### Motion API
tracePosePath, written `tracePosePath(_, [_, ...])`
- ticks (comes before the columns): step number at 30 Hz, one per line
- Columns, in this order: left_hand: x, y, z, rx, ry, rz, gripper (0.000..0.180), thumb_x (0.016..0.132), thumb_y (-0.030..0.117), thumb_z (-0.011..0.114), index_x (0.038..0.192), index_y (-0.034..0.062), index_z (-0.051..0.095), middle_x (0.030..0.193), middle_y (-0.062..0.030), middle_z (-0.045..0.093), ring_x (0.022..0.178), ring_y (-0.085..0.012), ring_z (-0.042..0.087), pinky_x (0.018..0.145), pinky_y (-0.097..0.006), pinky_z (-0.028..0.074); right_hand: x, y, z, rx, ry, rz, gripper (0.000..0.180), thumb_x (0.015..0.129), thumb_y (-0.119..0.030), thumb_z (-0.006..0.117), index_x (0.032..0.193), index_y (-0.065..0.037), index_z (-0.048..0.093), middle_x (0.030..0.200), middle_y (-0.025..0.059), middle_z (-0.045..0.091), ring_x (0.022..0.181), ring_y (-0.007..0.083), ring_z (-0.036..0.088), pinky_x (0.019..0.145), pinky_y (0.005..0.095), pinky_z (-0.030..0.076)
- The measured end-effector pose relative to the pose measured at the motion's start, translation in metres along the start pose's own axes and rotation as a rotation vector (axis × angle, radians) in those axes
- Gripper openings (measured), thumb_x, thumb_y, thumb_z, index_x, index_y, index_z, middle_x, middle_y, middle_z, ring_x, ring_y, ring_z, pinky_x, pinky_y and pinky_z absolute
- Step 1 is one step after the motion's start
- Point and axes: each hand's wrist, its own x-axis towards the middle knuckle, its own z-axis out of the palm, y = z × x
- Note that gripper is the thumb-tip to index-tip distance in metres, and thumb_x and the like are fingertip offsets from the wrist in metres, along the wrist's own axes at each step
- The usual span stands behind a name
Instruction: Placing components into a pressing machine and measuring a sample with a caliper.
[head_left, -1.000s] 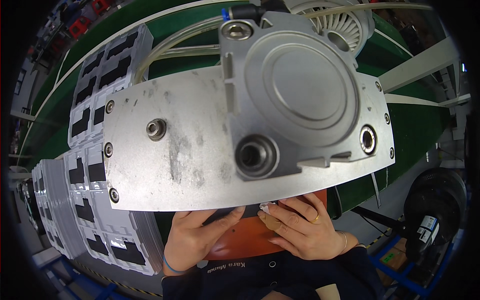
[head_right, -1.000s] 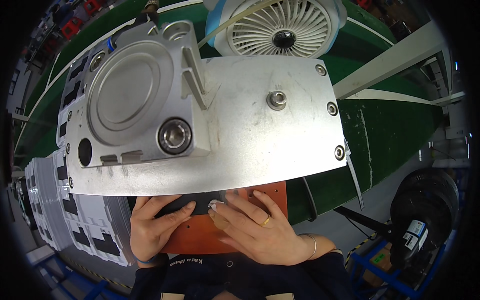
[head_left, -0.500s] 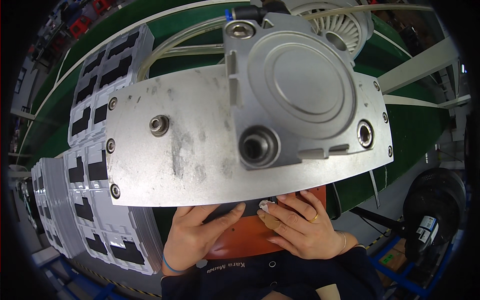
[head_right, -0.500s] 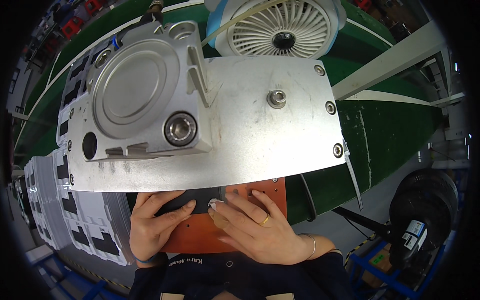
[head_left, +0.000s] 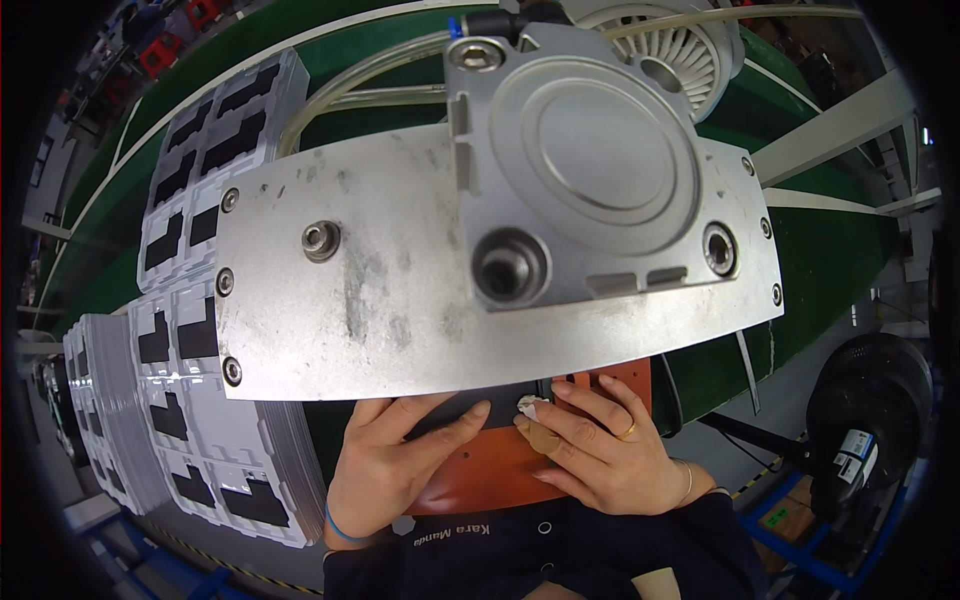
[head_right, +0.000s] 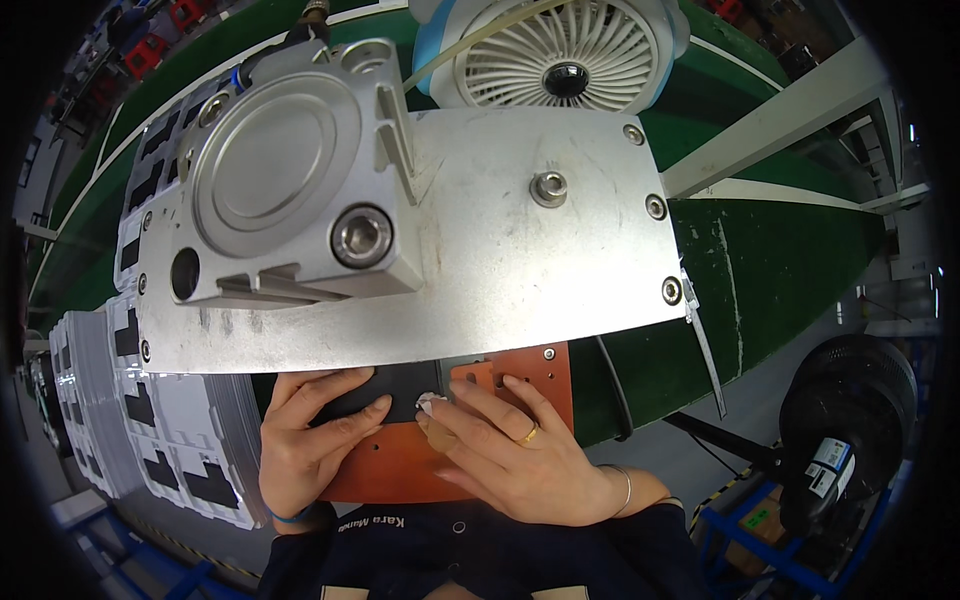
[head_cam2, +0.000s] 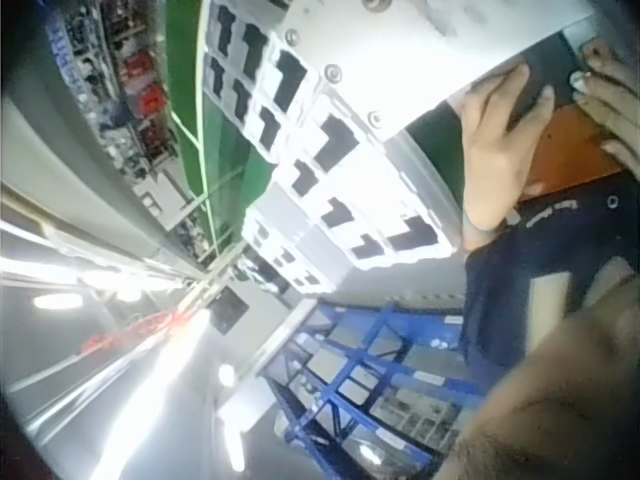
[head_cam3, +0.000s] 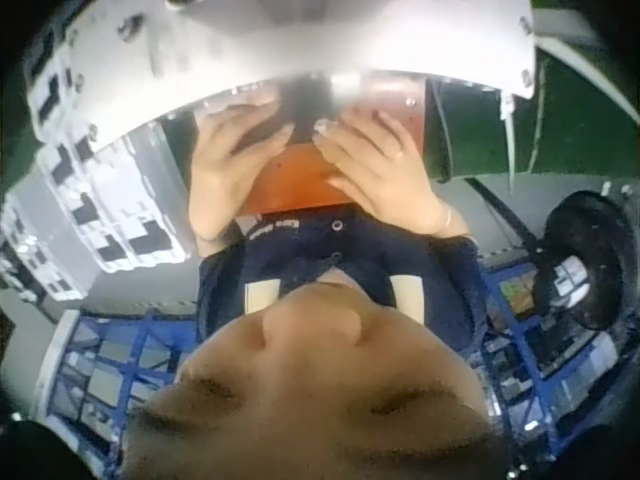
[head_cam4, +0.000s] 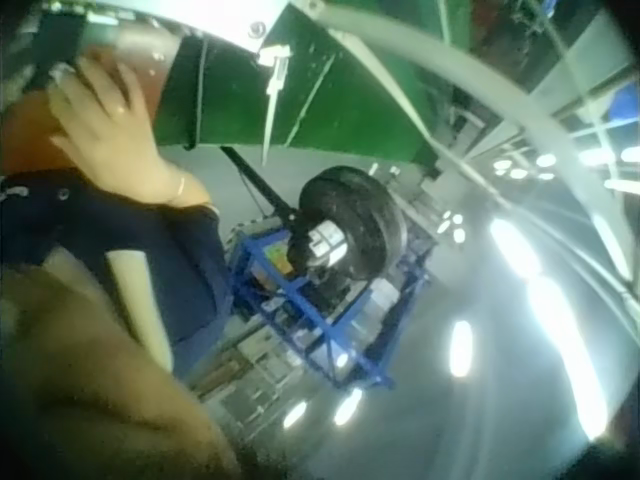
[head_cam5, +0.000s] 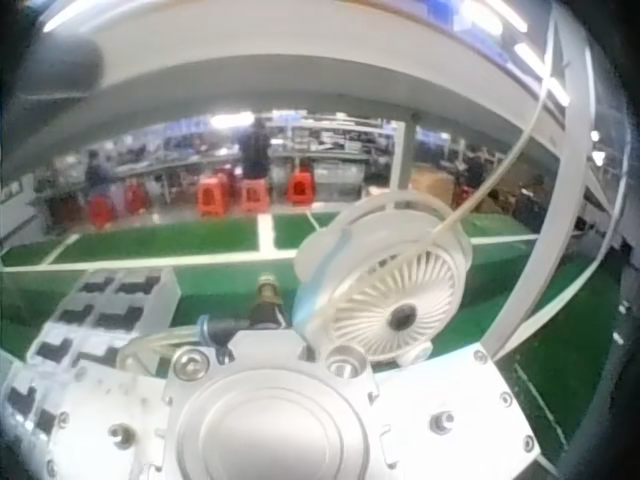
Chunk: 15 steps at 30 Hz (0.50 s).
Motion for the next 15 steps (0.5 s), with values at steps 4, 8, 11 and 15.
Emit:
tracePosePath(4, [-0.001,-0.004,0.001,0.003,0.018,0.066,0.032,0.071,0.008,0.081,0.102,0.0139,0.081,0.11,-0.007,0.071,0.102,-0.0238,0.062,0.087,-0.034,0.052,-0.018,0.014,-0.001,0.126,0.411,0.101,0.026,0.088,-0.022,0.068,0.109,-0.008,0.071,0.115,0.0097,0.068,0.114,0.0304,0.062,0.111,0.0489,0.034])
tracePosePath(8, [-0.001,-0.005,0.001,0.004,0.008,0.066,0.03,0.071,0.009,0.081,0.101,0.0138,0.081,0.11,-0.0068,0.071,0.102,-0.0241,0.062,0.086,-0.034,0.052,-0.012,0.014,0.004,0.117,0.457,0.184,0.019,0.084,-0.02,0.072,0.101,-0.011,0.073,0.117,0.0086,0.068,0.114,0.028,0.061,0.112,0.0481,0.034])
tracePosePath(11, [-0.001,-0.004,0.0,0.008,0.005,0.066,0.03,0.071,0.009,0.081,0.101,0.0137,0.081,0.11,-0.0068,0.071,0.102,-0.024,0.062,0.086,-0.034,0.052,-0.004,0.01,-0.001,-0.026,0.279,0.024,0.024,0.081,-0.025,0.076,0.103,-0.014,0.074,0.126,0.003,0.065,0.122,0.0241,0.055,0.115,0.0475,0.031])
tracePosePath(15, [0.001,0.0,0.0,-0.012,-0.011,0.017,0.03,0.069,0.009,0.083,0.098,0.0162,0.082,0.11,-0.0072,0.072,0.103,-0.0251,0.062,0.088,-0.035,0.053,0.004,0.007,0.004,-0.117,0.083,-0.042,0.037,0.079,-0.033,0.077,0.113,-0.017,0.074,0.14,-0.0043,0.057,0.132,0.0182,0.048,0.12,0.0474,0.024])
